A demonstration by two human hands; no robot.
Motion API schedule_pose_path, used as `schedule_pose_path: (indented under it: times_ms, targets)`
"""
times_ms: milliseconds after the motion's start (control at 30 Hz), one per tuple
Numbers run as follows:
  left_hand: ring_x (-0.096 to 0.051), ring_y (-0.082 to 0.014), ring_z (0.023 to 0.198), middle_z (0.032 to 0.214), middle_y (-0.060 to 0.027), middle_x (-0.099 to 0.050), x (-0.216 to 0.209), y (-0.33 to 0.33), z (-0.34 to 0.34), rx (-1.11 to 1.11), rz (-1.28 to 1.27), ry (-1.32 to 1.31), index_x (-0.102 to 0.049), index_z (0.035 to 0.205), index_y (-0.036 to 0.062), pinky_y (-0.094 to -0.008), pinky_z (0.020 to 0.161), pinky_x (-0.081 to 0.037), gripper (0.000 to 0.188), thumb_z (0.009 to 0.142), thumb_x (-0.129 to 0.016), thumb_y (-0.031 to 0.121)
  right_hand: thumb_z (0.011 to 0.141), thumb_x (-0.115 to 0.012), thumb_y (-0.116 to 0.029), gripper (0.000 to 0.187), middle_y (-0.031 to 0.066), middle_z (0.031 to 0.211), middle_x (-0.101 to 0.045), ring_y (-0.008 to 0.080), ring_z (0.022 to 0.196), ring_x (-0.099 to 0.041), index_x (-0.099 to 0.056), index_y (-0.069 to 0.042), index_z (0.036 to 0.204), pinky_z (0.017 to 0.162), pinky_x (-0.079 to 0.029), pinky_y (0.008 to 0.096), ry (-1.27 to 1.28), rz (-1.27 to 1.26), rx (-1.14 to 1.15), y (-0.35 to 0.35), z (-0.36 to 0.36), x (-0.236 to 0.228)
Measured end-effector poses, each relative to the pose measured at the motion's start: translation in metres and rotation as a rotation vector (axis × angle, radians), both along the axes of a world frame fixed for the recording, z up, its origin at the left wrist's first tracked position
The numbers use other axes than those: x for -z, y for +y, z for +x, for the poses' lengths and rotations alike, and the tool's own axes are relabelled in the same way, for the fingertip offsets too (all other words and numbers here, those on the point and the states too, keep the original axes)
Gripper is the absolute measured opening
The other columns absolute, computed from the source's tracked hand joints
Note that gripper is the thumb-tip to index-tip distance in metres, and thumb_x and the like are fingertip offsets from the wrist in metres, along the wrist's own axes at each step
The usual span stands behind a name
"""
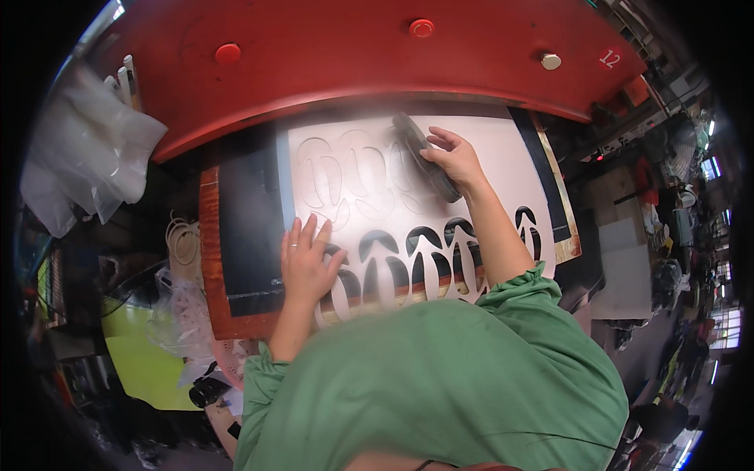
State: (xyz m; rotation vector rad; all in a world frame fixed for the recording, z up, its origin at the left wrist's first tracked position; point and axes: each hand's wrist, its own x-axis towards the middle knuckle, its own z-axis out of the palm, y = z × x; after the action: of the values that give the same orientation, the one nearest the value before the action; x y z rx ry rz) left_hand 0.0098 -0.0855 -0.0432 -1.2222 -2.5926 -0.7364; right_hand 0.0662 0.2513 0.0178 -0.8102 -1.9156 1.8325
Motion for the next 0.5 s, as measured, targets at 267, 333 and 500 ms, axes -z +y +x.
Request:
schedule_pose_path:
  times_ms: [267, 333, 500]
  targets:
    - [-0.042, -0.0388, 0.133, 0.14, -0.0137, -0.052, 0.002, 0.003, -0.004, -0.021, 0.021, -0.011, -0.063, 0.129, 0.0143, -0.0518, 0.111, -0.03, 0.055, 0.08, -0.073, 0.038, 0.077, -0.071, 0.0, 0.071, 0.0198, 0.137, -0.051, 0.0237, 0.11, -0.06, -0.042, 0.002, 0.142, 0.089, -0.051, 0.0319, 0.207, -0.213, 0.055, 0.034, 0.01, -0.015]
    - [-0.044, -0.0386, 0.132, 0.138, -0.0145, -0.053, 0.002, 0.004, -0.005, -0.019, 0.041, 0.022, -0.065, 0.127, 0.0141, -0.0511, 0.111, -0.031, 0.054, 0.079, -0.073, 0.039, 0.075, -0.073, -0.004, 0.068, 0.0188, 0.132, -0.056, 0.0233, 0.111, -0.061, -0.048, 0.003, 0.138, 0.091, -0.051, 0.0326, 0.146, 0.028, 0.079, 0.038, 0.012, -0.012]
    - [-0.044, -0.039, 0.131, 0.138, -0.0145, -0.054, 0.001, 0.005, -0.008, -0.01, 0.028, 0.012, -0.065, 0.126, 0.014, -0.0511, 0.111, -0.032, 0.054, 0.079, -0.073, 0.038, 0.065, -0.076, -0.017, 0.069, 0.0177, 0.132, -0.059, 0.0297, 0.119, -0.058, -0.059, -0.002, 0.13, 0.103, -0.044, 0.0363, -0.227, 0.776, 0.115, 0.029, 0.017, 0.021]
